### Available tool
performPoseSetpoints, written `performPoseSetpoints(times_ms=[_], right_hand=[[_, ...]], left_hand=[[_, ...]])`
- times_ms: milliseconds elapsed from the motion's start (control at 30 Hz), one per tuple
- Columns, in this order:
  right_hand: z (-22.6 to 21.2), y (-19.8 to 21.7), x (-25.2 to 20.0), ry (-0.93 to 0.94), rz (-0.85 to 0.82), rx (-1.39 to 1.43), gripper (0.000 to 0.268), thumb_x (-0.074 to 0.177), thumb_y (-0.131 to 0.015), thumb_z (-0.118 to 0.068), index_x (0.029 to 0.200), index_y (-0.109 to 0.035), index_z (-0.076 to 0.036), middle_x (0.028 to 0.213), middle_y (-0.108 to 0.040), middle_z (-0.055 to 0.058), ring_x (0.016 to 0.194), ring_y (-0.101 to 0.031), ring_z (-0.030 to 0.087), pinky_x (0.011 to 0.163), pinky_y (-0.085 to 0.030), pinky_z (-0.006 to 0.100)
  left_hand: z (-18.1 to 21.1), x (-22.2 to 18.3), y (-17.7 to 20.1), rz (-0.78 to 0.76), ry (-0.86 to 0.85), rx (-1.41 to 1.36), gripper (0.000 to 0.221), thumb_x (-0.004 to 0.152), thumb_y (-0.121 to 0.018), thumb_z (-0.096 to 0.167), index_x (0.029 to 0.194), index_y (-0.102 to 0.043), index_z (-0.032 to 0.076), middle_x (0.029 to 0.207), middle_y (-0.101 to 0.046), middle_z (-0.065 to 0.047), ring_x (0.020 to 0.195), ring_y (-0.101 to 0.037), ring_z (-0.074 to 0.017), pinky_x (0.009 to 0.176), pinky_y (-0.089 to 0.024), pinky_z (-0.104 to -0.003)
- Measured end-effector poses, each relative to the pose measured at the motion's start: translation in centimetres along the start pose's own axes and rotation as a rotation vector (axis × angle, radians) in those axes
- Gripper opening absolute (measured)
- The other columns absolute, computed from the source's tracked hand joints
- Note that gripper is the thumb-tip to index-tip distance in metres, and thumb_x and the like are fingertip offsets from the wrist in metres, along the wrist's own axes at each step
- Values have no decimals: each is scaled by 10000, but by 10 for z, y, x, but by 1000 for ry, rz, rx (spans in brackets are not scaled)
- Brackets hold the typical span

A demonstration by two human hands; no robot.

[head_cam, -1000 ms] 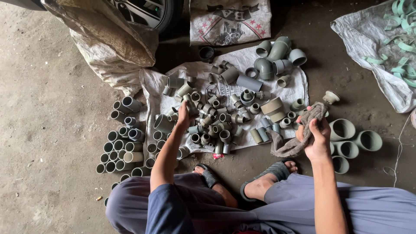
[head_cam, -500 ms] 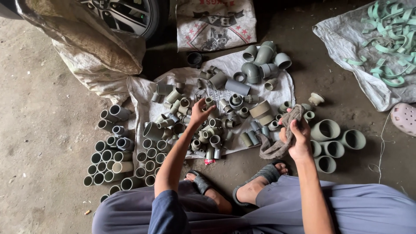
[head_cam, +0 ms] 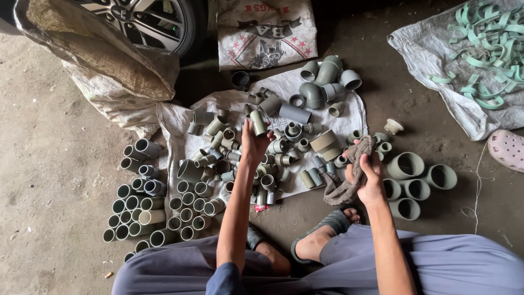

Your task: The person sits on the floor and wipes the exterior of small cylindrical ceramic pieces using a cloth. They handle the pieces one at a time, rotating them to clean different sides, and place cleaned pieces into a nearby pile.

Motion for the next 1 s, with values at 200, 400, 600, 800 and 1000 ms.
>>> performPoseSetpoints(times_ms=[200, 400, 600, 800, 1000], right_hand=[[-14, -12, -7, -15, 21, 69, 379, 1064, -457, -358, 1307, -560, -88, 1164, -650, 233, 406, -494, 178, 379, -358, 247], [-60, -60, -28, 72, -102, 155, 327, 1077, -464, -287, 1187, -614, -18, 1241, -603, 327, 903, -712, 501, 640, -627, 513], [-119, -146, -58, 197, -232, -134, 409, 1029, -461, -110, 1420, -405, -4, 854, -618, 225, 436, -587, 183, 335, -438, 213], [-74, -176, -75, 381, -175, -702, 332, 884, -756, -95, 1183, -678, 27, 1048, -701, 152, 911, -706, 250, 851, -588, 374], [-18, -179, -74, 625, -198, -850, 360, 846, -833, -278, 1082, -726, -29, 1020, -665, 139, 900, -677, 277, 836, -556, 388]], left_hand=[[57, -67, -149, -443, -264, 311, 577, 1098, -467, 317, 1595, -251, 120, 1127, -590, -176, 882, -637, -265, 748, -553, -361], [67, -174, -205, -440, -489, 557, 646, 1095, -440, 296, 1647, -191, 72, 1081, -596, -248, 771, -657, -308, 717, -569, -404], [47, -237, -190, -339, -357, 451, 780, 1050, -265, 573, 1658, -125, 105, 998, -568, -149, 765, -618, -189, 626, -504, -288], [26, -250, -137, -236, -468, 691, 644, 1076, -286, 328, 1652, -138, 81, 1320, -525, -215, 1129, -536, -285, 961, -395, -437], [14, -228, -106, -94, -573, 946, 572, 1097, -289, 167, 1638, -158, 32, 1654, -279, -241, 1502, -256, -385, 1222, -173, -567]])
Point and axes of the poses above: each hand's wrist, its own x-axis towards the middle knuckle, its own y-axis out of the back of the hand, z = x × y, the point moved 3 cm from there along x, towards the middle knuckle
